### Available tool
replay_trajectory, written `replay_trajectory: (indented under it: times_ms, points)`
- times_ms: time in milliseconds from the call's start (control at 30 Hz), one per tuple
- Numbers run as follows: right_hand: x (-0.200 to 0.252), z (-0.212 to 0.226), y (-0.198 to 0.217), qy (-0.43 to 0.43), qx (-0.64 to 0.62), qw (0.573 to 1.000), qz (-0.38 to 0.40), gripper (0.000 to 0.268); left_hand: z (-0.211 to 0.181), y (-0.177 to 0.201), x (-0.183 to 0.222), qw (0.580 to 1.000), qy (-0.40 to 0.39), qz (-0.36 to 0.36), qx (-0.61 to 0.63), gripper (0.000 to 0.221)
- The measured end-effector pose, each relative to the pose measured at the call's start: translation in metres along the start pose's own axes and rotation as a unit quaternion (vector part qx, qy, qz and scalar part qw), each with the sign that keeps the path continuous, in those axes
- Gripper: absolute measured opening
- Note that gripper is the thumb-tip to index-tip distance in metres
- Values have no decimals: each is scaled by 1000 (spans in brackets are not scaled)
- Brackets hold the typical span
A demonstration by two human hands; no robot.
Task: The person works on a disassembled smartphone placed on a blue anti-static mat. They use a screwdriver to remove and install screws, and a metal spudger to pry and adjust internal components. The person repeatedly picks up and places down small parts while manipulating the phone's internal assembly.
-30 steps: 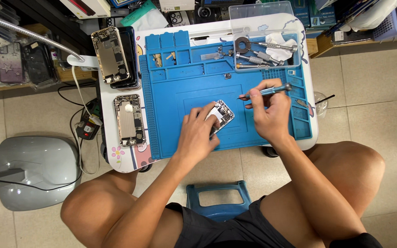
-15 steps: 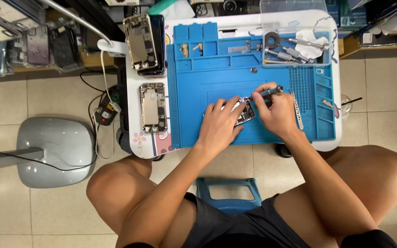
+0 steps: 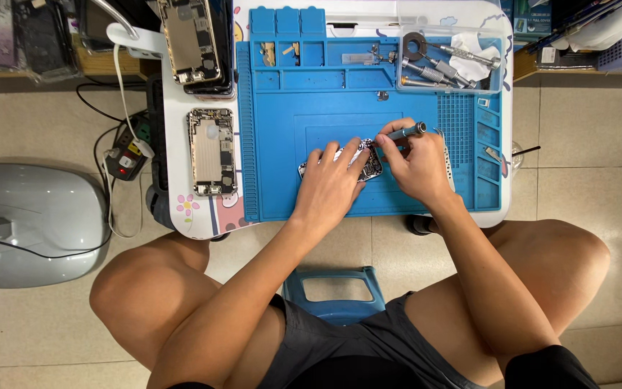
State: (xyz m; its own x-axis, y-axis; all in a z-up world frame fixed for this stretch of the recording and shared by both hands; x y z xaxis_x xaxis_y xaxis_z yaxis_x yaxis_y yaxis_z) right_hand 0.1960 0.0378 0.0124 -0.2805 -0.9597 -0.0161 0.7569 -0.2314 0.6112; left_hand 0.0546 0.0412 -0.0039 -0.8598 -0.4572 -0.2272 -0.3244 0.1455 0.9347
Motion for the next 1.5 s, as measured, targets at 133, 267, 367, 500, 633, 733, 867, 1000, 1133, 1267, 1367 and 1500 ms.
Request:
replay_trajectory:
  times_ms: [133, 267, 367, 500, 633, 733, 867, 1000, 1133, 1267, 1367, 1500]
  points:
    - [-1, 0, -2, 3, 12, 1000, 6, 5, 0, -3, 0, 1000, 5, 4, 0, 51]
    - [-2, 1, -6, 25, 44, 999, 7, 6, 3, -1, 0, 1000, 11, 15, 7, 53]
    - [1, -3, -2, 23, 71, 997, 7, 6, -2, -4, -1, 1000, 7, 6, 7, 52]
    - [2, -4, -5, 8, 65, 998, 14, 4, -2, -5, 1, 1000, -1, -4, -10, 51]
    - [1, -5, -8, 13, 75, 997, 19, 4, -1, -4, 2, 1000, -1, -5, -7, 53]
    - [1, -3, -6, 12, 82, 996, 17, 5, -2, -6, 1, 1000, -9, -8, -19, 53]
    - [1, 4, -7, 14, 80, 996, 19, 4, -1, -2, 3, 1000, -9, -11, 0, 50]
    - [3, 7, -7, 23, 94, 995, 17, 5, -1, -1, 2, 1000, -13, -12, -1, 51]
    - [4, 8, -8, 31, 91, 995, 20, 7, -2, -1, 2, 1000, -16, -9, -10, 52]
    - [2, 7, -10, 27, 90, 995, 25, 6, -2, 1, 2, 1000, -14, -8, -8, 50]
    - [2, 6, -10, 34, 100, 994, 28, 6, -1, 0, 2, 1000, -13, -8, -12, 51]
    - [3, 7, -10, 35, 107, 993, 30, 6, -1, -1, 2, 1000, -11, -5, -14, 50]
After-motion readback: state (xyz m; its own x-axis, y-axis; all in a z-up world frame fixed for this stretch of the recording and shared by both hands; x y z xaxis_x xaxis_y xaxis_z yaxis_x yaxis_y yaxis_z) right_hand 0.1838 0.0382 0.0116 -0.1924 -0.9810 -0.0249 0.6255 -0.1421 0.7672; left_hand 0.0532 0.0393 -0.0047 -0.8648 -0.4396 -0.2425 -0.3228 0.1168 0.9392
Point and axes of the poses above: each hand's wrist, its own x-axis away from the middle knuckle, its own y-axis out of the back of the hand, z = x × y, the point moved 9 cm from there along -x, towards the middle knuckle, and after that the axes turned 11 degrees about -y, right-handed, at the moved point
